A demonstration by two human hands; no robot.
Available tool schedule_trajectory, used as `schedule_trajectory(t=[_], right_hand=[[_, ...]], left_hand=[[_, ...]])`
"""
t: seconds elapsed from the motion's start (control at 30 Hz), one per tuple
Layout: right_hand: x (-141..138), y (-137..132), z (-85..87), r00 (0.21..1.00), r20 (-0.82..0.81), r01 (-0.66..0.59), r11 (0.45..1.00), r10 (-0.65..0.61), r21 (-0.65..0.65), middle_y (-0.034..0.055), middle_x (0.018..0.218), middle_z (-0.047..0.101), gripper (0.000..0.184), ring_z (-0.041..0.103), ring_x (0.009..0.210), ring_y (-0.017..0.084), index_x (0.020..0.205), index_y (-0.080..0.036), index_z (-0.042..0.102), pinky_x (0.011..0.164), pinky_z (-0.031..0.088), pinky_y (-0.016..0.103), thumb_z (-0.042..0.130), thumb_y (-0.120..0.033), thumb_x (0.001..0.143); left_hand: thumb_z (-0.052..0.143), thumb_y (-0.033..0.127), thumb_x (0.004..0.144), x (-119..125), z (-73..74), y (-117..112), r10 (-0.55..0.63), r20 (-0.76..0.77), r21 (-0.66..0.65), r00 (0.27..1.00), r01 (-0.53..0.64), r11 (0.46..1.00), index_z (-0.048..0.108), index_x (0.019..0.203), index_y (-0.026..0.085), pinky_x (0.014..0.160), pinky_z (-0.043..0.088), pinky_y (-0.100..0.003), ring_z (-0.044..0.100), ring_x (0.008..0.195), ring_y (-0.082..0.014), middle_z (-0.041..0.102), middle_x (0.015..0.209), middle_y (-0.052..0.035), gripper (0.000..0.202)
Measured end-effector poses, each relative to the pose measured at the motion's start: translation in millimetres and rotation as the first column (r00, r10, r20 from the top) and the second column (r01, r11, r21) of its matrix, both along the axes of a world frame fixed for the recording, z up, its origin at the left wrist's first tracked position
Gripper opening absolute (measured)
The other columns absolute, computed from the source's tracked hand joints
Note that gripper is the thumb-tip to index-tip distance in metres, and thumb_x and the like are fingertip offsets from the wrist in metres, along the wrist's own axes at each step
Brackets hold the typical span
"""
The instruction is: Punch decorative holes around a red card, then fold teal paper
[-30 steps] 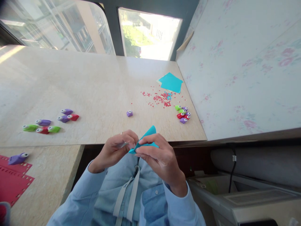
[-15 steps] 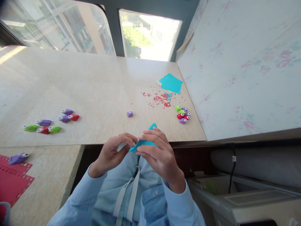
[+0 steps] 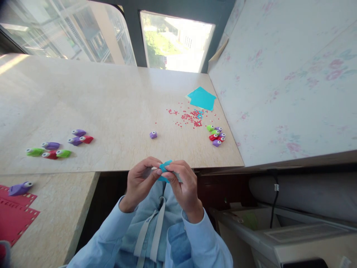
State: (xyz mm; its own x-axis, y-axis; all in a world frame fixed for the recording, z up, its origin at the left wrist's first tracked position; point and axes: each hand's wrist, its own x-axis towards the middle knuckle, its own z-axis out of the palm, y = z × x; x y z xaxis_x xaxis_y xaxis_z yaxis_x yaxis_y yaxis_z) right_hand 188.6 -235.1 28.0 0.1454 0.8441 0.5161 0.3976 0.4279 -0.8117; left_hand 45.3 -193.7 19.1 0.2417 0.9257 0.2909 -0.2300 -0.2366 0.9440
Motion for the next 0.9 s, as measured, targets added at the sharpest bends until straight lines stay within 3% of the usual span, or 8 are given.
schedule_trajectory(t=[0.13,0.3,0.5,0.6,0.77,0.9], right_hand=[[-8.8,-1.2,-7.5,0.982,-0.149,0.097,0.988,-0.114,-0.118,0.0029,0.087,0.066,0.005,0.063,0.082,0.019,0.093,-0.026,0.065,0.072,0.052,0.032,0.062,-0.030,0.094],[-14.5,-1.4,-5.5,0.932,-0.289,0.142,0.954,-0.219,-0.264,0.0027,0.089,0.067,0.009,0.064,0.082,0.018,0.095,-0.026,0.066,0.073,0.053,0.030,0.064,-0.034,0.091],[-11.0,-0.1,-8.6,0.868,-0.473,-0.014,0.945,-0.150,-0.325,0.0041,0.103,0.068,0.026,0.066,0.090,0.018,0.107,-0.026,0.067,0.079,0.055,0.031,0.074,-0.031,0.083],[-6.5,0.3,-12.7,0.871,-0.468,-0.028,0.938,-0.146,-0.344,0.0047,0.107,0.066,0.020,0.065,0.095,0.019,0.102,-0.025,0.072,0.080,0.055,0.032,0.074,-0.030,0.083],[0.1,0.0,-17.7,0.853,-0.506,-0.059,0.942,-0.125,-0.331,0.0035,0.104,0.068,0.010,0.063,0.097,0.019,0.093,-0.025,0.075,0.082,0.052,0.031,0.074,-0.027,0.083],[2.7,0.7,-18.6,0.814,-0.559,-0.112,0.901,-0.158,-0.419,0.0020,0.089,0.072,0.014,0.064,0.081,0.016,0.090,-0.024,0.075,0.075,0.052,0.029,0.079,-0.031,0.079]], left_hand=[[0.069,0.029,0.087,6.5,-1.8,-3.2,0.007,0.002,-0.150,1.000,-0.007,0.989,0.069,0.094,0.019,0.072,0.051,-0.027,0.062,0.080,-0.0152,0.068,0.087,-0.0040,0.012],[0.071,0.029,0.086,6.9,-0.4,-1.5,-0.031,0.018,-0.175,0.999,0.034,0.984,0.071,0.101,0.019,0.084,0.054,-0.031,0.064,0.093,-0.0187,0.070,0.099,-0.0072,0.018],[0.074,0.024,0.082,1.2,-1.1,2.9,-0.077,0.131,-0.221,0.988,0.105,0.970,0.073,0.103,0.021,0.085,0.055,-0.031,0.065,0.098,-0.0185,0.067,0.105,-0.0073,0.021],[0.075,0.024,0.081,-0.8,-0.9,4.8,-0.119,0.173,-0.263,0.978,0.162,0.951,0.074,0.103,0.020,0.084,0.056,-0.031,0.065,0.097,-0.0185,0.066,0.105,-0.0073,0.022],[0.076,0.029,0.080,-2.8,1.6,7.4,-0.186,0.073,-0.335,0.980,0.199,0.921,0.075,0.094,0.016,0.076,0.054,-0.028,0.064,0.086,-0.0172,0.070,0.095,-0.0075,0.020],[0.077,0.035,0.079,-5.4,2.3,10.1,-0.222,0.032,-0.414,0.975,0.215,0.885,0.073,0.092,0.014,0.070,0.051,-0.027,0.063,0.075,-0.0154,0.071,0.084,-0.0057,0.025]])
